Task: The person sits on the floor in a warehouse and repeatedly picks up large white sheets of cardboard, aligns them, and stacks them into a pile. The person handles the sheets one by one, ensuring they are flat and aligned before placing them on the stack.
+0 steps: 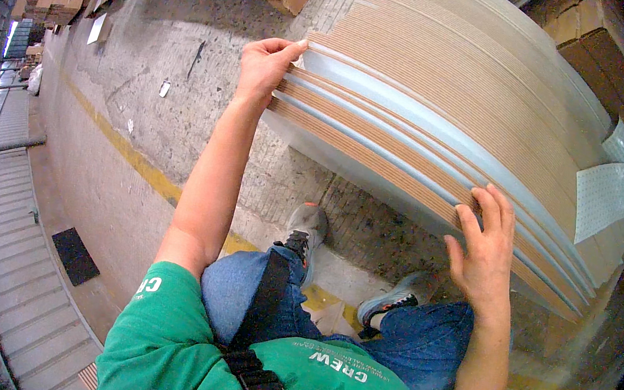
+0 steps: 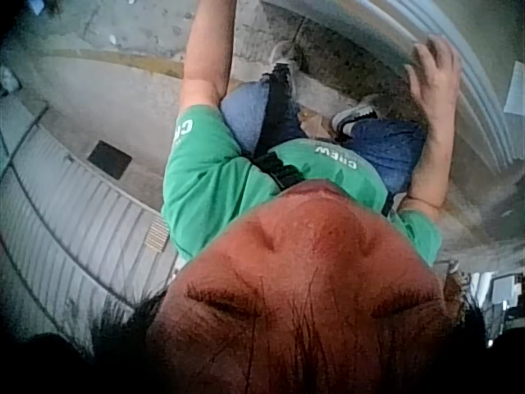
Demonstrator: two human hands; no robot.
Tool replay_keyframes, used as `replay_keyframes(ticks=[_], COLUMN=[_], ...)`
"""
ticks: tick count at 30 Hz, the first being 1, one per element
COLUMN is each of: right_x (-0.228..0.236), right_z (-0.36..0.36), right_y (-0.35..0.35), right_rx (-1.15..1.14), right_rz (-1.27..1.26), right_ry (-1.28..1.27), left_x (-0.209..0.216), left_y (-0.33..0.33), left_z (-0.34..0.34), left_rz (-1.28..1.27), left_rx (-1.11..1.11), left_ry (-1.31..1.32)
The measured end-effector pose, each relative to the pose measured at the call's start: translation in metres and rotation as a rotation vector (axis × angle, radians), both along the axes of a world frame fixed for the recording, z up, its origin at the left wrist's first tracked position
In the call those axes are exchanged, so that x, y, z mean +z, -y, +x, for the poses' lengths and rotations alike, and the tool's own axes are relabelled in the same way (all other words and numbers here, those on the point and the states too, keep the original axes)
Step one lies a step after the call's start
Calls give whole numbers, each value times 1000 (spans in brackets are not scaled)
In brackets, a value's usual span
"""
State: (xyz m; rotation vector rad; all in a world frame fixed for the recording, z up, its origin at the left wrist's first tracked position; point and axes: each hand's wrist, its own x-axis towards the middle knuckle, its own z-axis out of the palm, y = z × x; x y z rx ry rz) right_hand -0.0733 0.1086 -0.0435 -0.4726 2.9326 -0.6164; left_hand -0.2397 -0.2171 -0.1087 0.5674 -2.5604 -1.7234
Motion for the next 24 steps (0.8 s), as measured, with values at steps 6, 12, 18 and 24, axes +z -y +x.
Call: replay_keyframes(ticks=[6, 12, 18, 24], right_x=[2, 5, 4, 3], right_z=[4, 6, 4, 2], right_y=[0, 3, 3, 4], right_rx=[23, 14, 7, 2], right_rz=[-2, -10, 9, 0], right_ry=[10, -3, -3, 9], left_x=[0, 5, 6, -9], left_y=[0, 4, -2, 1], left_z=[2, -1, -6, -8], left_rz=[77, 163, 67, 29], left_rx=[-38, -66, -57, -87], left_ry=[19, 137, 154, 38])
